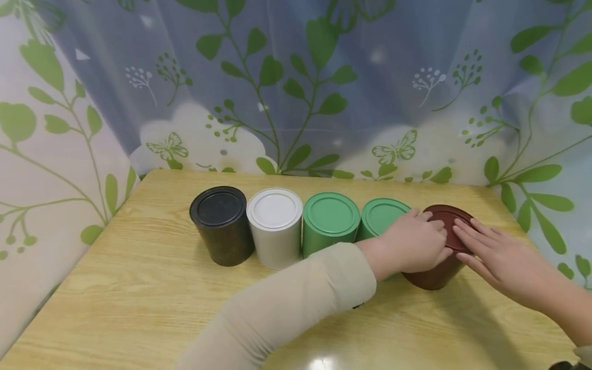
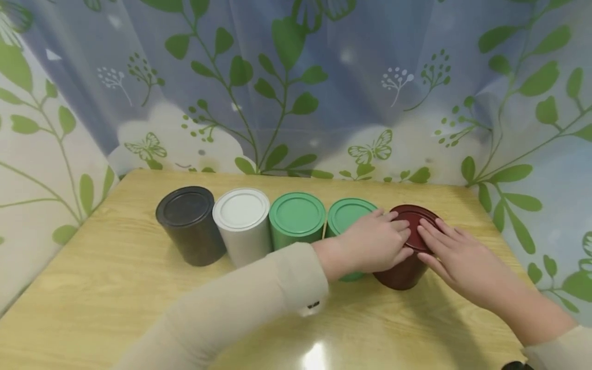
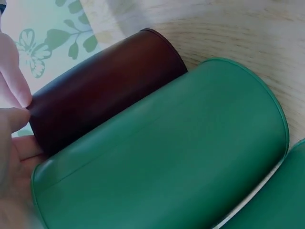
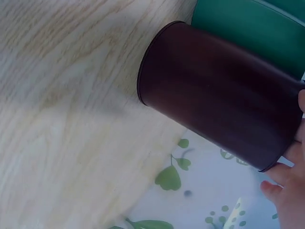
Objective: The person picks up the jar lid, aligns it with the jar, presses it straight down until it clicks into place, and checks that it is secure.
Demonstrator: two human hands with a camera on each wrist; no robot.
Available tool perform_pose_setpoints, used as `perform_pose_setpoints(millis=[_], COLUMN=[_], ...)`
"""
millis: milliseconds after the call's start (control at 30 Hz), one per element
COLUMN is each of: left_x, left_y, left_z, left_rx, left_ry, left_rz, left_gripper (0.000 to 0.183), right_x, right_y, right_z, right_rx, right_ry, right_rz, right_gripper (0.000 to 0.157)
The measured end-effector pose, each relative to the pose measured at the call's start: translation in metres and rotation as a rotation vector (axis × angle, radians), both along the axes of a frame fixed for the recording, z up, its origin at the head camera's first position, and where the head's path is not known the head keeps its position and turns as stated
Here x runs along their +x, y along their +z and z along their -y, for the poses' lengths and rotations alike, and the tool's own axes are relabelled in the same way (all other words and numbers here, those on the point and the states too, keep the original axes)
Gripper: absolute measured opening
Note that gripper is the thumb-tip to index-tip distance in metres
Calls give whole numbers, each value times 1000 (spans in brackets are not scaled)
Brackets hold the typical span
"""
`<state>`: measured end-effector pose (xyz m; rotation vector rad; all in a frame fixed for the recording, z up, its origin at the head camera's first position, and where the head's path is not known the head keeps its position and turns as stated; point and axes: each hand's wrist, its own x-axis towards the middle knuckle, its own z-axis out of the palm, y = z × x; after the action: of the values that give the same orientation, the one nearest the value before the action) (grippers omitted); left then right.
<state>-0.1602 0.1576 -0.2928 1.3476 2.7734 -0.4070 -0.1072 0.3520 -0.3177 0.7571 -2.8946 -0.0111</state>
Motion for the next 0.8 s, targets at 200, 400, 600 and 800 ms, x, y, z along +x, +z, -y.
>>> perform_pose_setpoints(millis=[200,400,600,800], left_x=[5,23,40,53], left_y=[-6,-3,1,0], left_z=[11,33,64,93], left_rx=[16,75,166,223], left_ry=[35,-1,-25,-41], left_rz=[-13,-80,-111,-171], left_gripper=[51,51,48,44], right_x=[-2,-1,3,13], right_y=[3,4,3,5], right_z=[2,1,11,30], right_rx=[15,-24,-21,-49], right_ry=[-12,-29,17,47], right_rz=[22,51,21,13], right_gripper=[58,66,70,68])
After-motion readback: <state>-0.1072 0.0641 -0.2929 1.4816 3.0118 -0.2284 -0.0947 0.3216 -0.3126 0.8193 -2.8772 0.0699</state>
